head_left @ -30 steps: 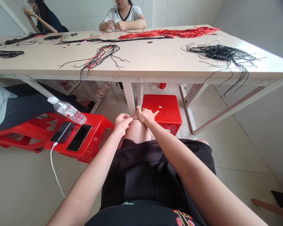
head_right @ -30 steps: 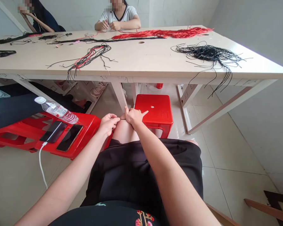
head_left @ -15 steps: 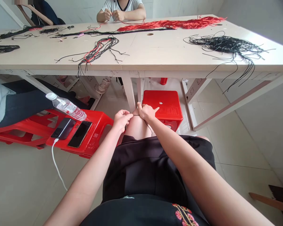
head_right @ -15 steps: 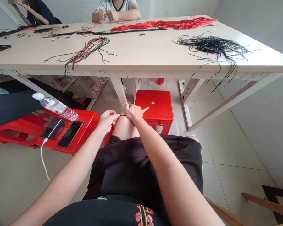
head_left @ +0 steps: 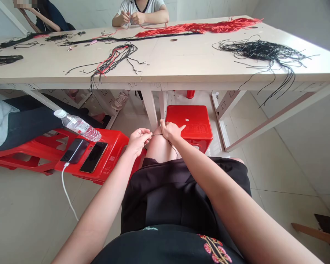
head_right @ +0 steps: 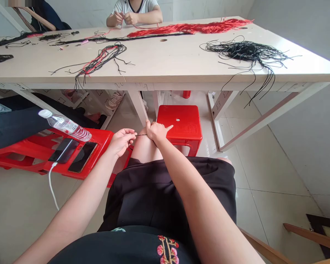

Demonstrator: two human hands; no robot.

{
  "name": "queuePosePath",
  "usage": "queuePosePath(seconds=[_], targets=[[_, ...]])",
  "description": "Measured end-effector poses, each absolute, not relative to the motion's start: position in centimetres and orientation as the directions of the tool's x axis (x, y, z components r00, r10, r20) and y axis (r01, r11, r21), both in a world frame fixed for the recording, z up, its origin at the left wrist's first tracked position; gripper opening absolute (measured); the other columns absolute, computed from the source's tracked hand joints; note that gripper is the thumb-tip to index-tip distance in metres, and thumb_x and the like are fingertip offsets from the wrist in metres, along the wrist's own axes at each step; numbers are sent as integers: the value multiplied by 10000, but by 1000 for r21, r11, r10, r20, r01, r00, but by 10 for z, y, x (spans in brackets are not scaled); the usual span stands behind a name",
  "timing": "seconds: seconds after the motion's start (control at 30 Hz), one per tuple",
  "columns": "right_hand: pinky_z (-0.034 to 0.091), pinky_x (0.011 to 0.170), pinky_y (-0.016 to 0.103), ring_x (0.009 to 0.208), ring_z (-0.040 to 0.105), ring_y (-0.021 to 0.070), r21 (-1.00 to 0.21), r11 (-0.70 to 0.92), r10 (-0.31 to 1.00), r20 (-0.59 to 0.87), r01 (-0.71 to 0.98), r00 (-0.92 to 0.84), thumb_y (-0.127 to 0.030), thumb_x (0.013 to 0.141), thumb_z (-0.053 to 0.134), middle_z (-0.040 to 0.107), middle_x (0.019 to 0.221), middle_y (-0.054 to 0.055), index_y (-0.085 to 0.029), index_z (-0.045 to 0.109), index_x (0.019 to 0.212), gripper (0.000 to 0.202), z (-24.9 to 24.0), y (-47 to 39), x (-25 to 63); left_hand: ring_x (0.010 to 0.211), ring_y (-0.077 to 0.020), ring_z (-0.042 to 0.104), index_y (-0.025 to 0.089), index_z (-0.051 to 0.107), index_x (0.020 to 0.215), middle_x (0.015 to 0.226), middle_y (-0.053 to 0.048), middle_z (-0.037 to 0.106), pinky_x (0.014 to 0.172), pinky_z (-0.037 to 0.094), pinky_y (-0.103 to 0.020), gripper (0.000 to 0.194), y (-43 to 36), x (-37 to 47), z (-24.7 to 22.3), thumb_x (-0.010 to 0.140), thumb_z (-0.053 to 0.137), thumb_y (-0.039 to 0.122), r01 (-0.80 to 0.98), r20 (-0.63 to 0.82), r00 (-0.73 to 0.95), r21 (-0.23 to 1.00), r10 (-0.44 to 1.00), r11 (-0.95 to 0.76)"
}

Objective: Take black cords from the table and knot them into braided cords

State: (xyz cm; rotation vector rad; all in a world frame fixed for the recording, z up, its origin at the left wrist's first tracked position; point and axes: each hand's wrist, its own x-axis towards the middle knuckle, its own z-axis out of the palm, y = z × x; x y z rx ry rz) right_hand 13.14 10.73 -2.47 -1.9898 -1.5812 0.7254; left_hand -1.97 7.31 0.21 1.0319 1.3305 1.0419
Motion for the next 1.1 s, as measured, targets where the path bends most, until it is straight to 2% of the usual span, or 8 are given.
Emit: queuePosePath(seconds=[0.23, 0.47, 0.73, 0.83, 0.97, 1.1], targets=[[-40, 1000, 704, 1052, 573, 315, -676, -198, 978, -92, 710, 186, -591, 908, 170, 688, 984, 116, -170, 675, 863, 658, -26, 106, 132, 694, -98, 556, 149, 637, 736, 712, 2, 613, 689, 439, -217, 216, 69, -24, -2, 544, 697, 69, 156, -95, -40, 983, 995, 100], [-33, 1002, 704, 1056, 571, 318, -670, -200, 978, -96, 715, 184, -585, 909, 174, 687, 988, 115, -171, 674, 865, 650, -25, 104, 132, 616, -109, 564, 176, 627, 852, 654, 9, 636, 594, 412, -214, 235, 70, -30, -8, 626, 691, 152, 228, -83, -29, 970, 996, 88], [-38, 1004, 702, 1074, 564, 312, -672, -197, 979, -96, 713, 180, -585, 911, 184, 686, 1001, 104, -180, 672, 876, 636, -24, 104, 132, 553, -111, 573, 164, 609, 827, 641, -24, 661, 523, 399, -211, 112, 66, -29, 1, 735, 629, 225, 228, -164, -2, 960, 986, 161], [-37, 1003, 704, 1066, 568, 316, -676, -200, 978, -99, 709, 182, -585, 910, 179, 686, 995, 108, -176, 671, 860, 642, -25, 104, 132, 592, -109, 572, 150, 641, 784, 711, -46, 674, 538, 405, -211, 136, 61, -31, 5, 691, 676, 242, 229, -169, 24, 960, 985, 159], [-27, 1003, 705, 1051, 576, 317, -682, -195, 979, -89, 705, 184, -584, 909, 179, 688, 983, 110, -173, 667, 843, 641, -25, 103, 132, 712, -114, 583, 146, 656, 763, 767, -29, 654, 669, 444, -221, 184, 56, -35, 8, 594, 725, 168, 219, -110, 55, 971, 992, 95], [-18, 1010, 699, 1054, 573, 314, -678, -202, 978, -98, 707, 185, -581, 909, 184, 687, 987, 112, -173, 664, 855, 632, -24, 102, 132, 665, -111, 570, 162, 628, 892, 702, 9, 618, 646, 438, -228, 283, 56, -36, 8, 617, 693, 168, 216, -60, 52, 975, 997, 48]])
